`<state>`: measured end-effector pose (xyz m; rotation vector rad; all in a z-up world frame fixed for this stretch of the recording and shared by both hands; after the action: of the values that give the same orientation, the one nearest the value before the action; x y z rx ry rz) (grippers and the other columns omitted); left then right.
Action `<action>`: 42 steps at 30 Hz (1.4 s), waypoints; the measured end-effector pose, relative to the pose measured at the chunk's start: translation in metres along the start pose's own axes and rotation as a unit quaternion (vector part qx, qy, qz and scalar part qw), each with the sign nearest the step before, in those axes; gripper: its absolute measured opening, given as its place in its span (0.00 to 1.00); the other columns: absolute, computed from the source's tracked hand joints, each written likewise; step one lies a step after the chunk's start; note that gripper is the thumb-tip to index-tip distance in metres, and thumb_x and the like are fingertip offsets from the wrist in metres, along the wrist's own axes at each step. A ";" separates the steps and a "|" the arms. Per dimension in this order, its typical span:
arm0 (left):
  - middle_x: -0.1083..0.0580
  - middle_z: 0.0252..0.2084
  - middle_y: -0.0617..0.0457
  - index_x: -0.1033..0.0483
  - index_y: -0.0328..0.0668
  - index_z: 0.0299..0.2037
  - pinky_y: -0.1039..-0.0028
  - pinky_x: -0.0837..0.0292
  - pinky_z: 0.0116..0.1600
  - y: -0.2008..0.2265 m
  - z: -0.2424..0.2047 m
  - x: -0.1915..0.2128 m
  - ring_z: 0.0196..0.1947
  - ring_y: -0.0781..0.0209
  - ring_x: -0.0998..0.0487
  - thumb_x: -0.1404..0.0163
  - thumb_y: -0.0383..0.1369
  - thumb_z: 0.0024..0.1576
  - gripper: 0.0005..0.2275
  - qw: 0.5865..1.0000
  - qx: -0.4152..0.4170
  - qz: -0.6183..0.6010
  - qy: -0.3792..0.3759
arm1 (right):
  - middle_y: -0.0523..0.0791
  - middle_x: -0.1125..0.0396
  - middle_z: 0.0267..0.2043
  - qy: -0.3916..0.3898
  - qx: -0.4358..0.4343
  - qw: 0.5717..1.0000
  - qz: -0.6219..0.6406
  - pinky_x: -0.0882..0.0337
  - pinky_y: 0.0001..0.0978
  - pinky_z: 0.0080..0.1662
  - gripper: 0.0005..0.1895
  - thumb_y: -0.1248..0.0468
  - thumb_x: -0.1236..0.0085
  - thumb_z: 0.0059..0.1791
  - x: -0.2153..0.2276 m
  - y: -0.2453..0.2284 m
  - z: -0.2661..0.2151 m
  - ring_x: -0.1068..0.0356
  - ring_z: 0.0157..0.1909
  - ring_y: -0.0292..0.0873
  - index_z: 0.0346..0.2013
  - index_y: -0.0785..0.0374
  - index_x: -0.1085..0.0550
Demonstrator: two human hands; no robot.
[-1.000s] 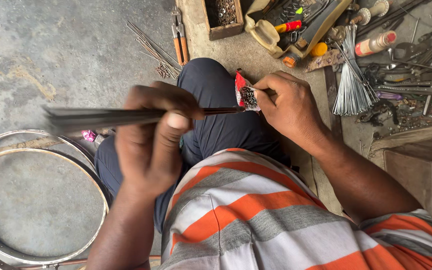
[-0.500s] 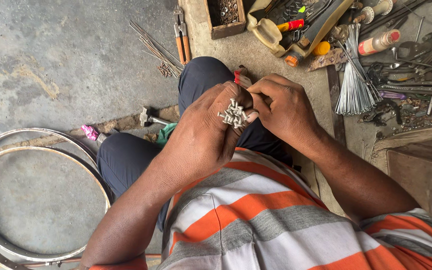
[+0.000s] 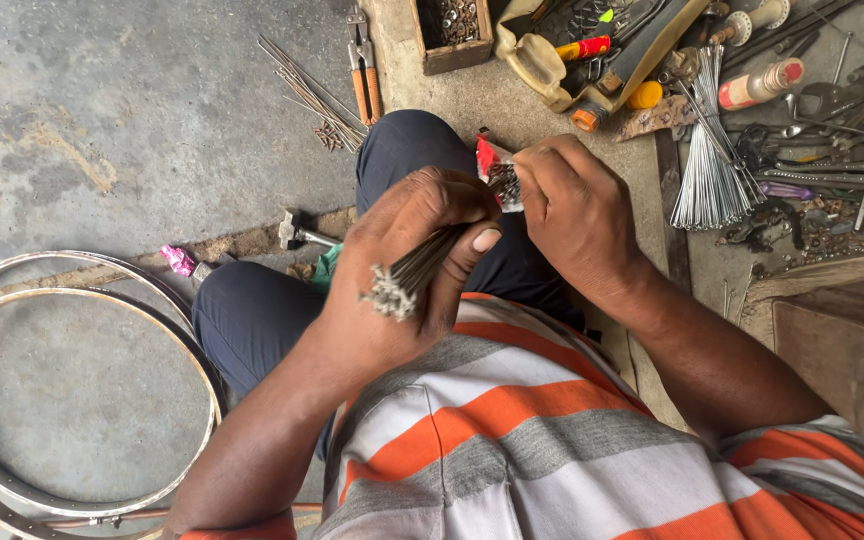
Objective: The person sits on the floor and uses a hammer to strike the ends of thin metal rods placed on a metal bar. They then wipe the rods with a cloth, pick up a small metal ring, and open a small container to examine its contents.
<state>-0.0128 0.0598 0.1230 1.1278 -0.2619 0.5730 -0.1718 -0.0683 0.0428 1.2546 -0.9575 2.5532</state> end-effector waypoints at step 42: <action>0.33 0.57 0.37 0.33 0.34 0.61 0.58 0.23 0.53 -0.038 -0.006 -0.041 0.54 0.37 0.24 0.48 0.19 0.57 0.20 0.997 0.072 0.025 0.020 | 0.50 0.30 0.40 -0.039 -0.006 0.997 0.059 0.24 0.40 0.43 0.08 0.74 0.38 0.52 -0.016 0.004 -0.006 0.25 0.42 0.53 0.46 0.67 0.24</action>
<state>-0.0265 0.0416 0.0710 1.2513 -0.2177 0.6666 -0.1672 -0.0658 0.0262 1.3414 -1.0917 2.5990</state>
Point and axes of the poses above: each hand's wrist, its own z-axis towards the middle knuckle, its own x-axis out of the back of the hand, y = z × x, the point moved 2 cm from there along z, towards the middle knuckle
